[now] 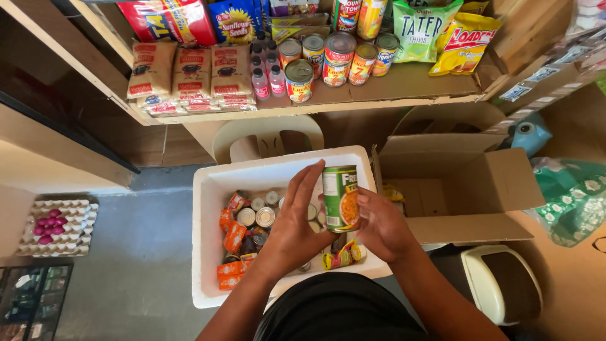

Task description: Sorting and organizing various canned food products from a plastic bin onto a display shelf.

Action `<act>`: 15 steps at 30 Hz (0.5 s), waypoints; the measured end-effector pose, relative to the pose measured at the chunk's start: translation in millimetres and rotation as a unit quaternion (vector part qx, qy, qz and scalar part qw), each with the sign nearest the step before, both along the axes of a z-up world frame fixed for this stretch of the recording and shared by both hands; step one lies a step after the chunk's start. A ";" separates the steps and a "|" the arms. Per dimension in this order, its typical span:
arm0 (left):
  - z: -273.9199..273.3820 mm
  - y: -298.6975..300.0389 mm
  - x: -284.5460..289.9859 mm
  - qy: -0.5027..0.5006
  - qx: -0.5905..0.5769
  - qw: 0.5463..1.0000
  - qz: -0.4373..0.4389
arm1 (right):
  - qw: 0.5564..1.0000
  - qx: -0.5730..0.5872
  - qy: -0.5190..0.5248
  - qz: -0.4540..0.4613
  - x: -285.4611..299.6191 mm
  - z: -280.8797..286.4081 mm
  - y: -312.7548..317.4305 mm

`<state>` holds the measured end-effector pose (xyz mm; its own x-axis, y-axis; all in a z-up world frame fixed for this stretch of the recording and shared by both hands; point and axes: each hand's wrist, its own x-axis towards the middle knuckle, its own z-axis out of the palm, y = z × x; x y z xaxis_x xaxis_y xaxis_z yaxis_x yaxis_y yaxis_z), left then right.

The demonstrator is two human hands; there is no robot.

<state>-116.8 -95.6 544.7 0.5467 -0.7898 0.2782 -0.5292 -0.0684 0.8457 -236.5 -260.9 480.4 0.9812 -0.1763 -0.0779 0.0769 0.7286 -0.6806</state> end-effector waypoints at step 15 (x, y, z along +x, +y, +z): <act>-1.0 9.2 4.1 -0.073 -0.059 0.996 -0.011 | 0.993 -0.075 0.030 -0.087 5.8 -21.3 4.3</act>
<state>-112.7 -86.4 543.8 0.4765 -0.7583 0.4448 -0.6470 0.0401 0.7614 -230.7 -256.6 459.1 0.9290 -0.3576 -0.0953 0.1496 0.5984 -0.7871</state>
